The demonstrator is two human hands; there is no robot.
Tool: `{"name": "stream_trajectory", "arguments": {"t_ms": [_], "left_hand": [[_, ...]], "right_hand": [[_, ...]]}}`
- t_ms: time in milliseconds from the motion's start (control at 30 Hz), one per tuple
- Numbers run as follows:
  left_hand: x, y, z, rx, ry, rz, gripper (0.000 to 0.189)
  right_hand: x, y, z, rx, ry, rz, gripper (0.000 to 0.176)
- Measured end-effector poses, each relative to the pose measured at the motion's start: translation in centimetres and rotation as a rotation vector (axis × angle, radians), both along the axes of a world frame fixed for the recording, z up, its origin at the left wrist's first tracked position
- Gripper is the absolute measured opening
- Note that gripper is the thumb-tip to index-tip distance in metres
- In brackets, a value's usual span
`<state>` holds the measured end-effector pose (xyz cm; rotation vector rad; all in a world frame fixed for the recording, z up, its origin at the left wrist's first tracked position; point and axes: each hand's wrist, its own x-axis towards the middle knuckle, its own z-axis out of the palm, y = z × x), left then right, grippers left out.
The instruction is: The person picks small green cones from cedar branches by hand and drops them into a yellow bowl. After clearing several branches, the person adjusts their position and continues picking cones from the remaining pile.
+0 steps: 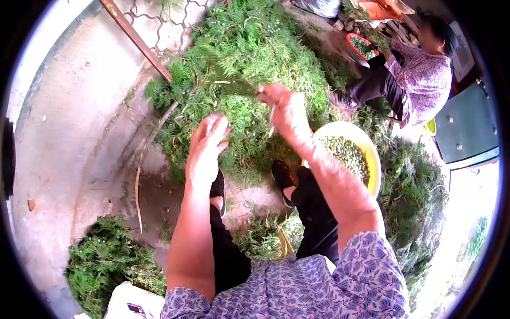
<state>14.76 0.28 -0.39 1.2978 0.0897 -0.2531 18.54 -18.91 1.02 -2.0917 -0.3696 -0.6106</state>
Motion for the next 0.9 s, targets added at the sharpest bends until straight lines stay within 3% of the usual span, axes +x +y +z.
{"name": "stream_trajectory", "arguments": {"t_ms": [33,100,167,200,233,300,333,367,433,467,567,600,700,900], "left_hand": [[0.8,0.2,-0.5,-0.095,0.092,0.007,0.075],[1.8,-0.2,-0.5,-0.122,0.134,0.039,0.086],[2.5,0.2,-0.6,-0.484,0.125,0.01,0.102],[2.9,0.6,-0.9,-0.491,0.149,0.064,0.099],[2.7,1.1,0.3,-0.684,0.213,-0.028,0.078],[3.2,0.8,0.2,-0.791,0.079,0.145,0.048],[3.1,0.8,0.6,-0.778,0.148,0.219,0.025],[3.3,0.9,0.2,-0.769,0.145,0.22,0.025],[3.6,0.7,0.0,-0.492,0.171,0.4,0.023],[3.2,0.7,0.1,-0.51,0.159,0.398,0.016],[3.3,0.8,0.1,-0.469,0.194,0.487,0.016],[3.1,0.9,0.2,-0.452,0.188,0.465,0.017],[2.5,0.4,0.9,-0.411,0.145,0.438,0.018],[2.3,-0.2,-0.3,-0.644,0.142,0.382,0.041]], "right_hand": [[-1.3,1.3,0.9,-0.261,-0.12,-0.056,0.017],[-3.6,2.8,0.8,-0.336,-0.193,0.058,0.037],[-5.5,4.0,0.4,-0.409,-0.227,0.218,0.041],[-6.4,4.4,-0.2,-0.412,-0.167,0.284,0.041],[-7.0,4.8,-0.7,-0.415,-0.108,0.357,0.041],[-7.6,4.8,-1.2,-0.389,-0.135,0.425,0.043],[-7.6,4.7,-1.2,-0.384,-0.096,0.434,0.046],[-7.5,4.6,-1.0,-0.374,-0.1,0.435,0.046],[-7.4,4.1,-0.3,-0.444,-0.088,0.444,0.047],[-7.1,4.0,-0.5,-0.451,-0.096,0.434,0.045],[-6.6,3.1,0.6,-0.487,-0.099,0.496,0.037],[-6.6,3.1,0.6,-0.436,-0.202,0.465,0.022],[-6.9,3.5,1.3,-0.361,-0.107,0.597,0.019],[-6.5,4.5,-0.5,-0.244,0.047,0.763,0.014]]}}
